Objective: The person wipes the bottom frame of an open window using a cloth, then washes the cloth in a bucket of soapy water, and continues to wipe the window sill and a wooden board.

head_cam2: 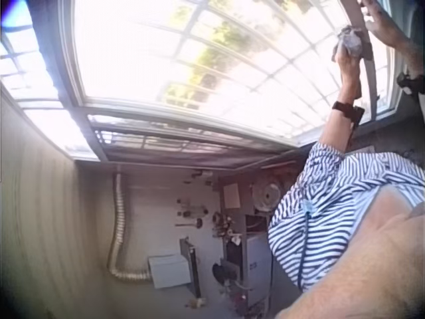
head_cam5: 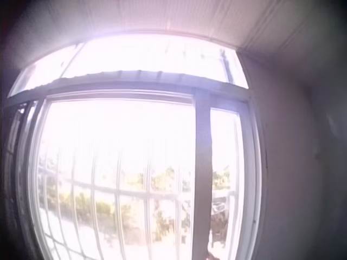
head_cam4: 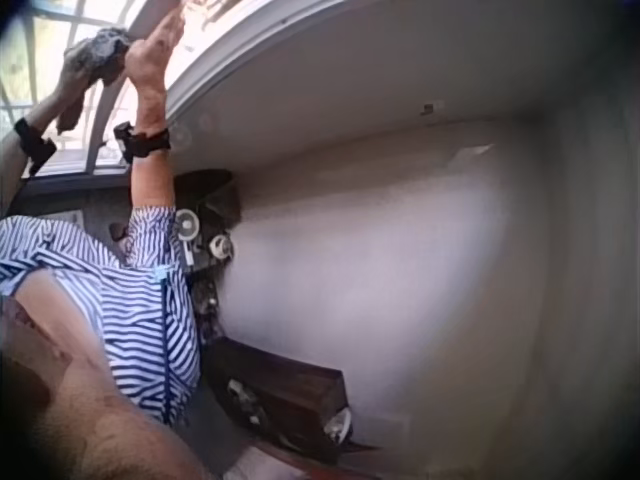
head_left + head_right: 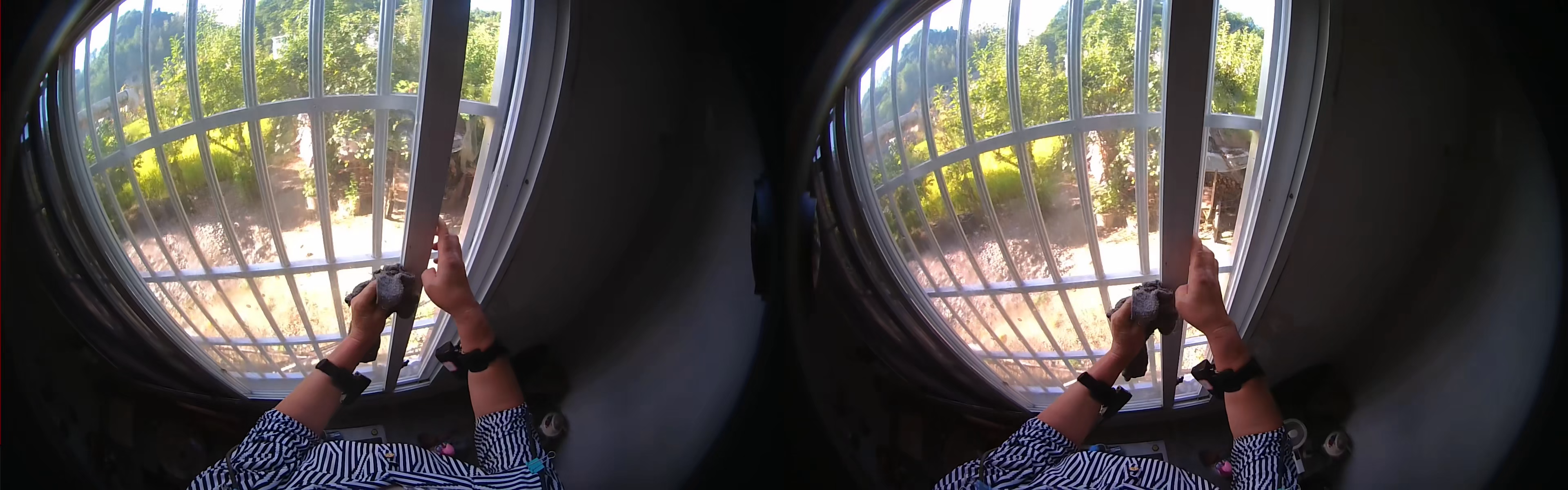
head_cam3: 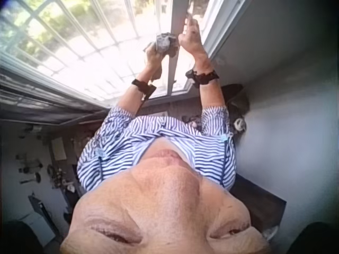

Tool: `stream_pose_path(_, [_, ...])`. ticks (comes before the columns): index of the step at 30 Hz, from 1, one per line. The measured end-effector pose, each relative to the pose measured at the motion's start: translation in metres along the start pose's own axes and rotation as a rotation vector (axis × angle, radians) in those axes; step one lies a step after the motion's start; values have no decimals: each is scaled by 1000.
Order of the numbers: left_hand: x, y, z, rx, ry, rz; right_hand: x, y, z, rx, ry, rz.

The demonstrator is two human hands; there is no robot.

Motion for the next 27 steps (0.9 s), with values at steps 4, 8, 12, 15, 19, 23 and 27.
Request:
stream_pose_path(4, [-50,25,2,-126,-187,-70,1,-6,9,140,111,-149])
stream_pose_path(8, [-99,87,-2,-107,134,-560,0,11,10,86,57,-61])
stream_pose_path(12, [-95,84,-33,20,349,-798,17,19,1,63,-13,84])
stream_pose_path(15, [-75,88,-82,154,764,-751,31,23,14,98,48,78])
stream_pose_path(19, [-47,145,-167,202,1016,-918,13,24,44,79,19,103])
stream_pose_path(23, [-33,192,-202,374,846,-821,38,26,25,138,181,204])
stream_pose_path(27, [-28,269,-256,793,791,-864,37,29,34,183,292,36])
Point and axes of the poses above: each hand's wrist, its own y-axis away from the middle knuckle, its own z-axis out of the palm, x = y × z, the point moved 2 cm from there along -y, towards the middle knuckle, and after that the axes turned 8 degrees about -y, right-handed, at the moved point
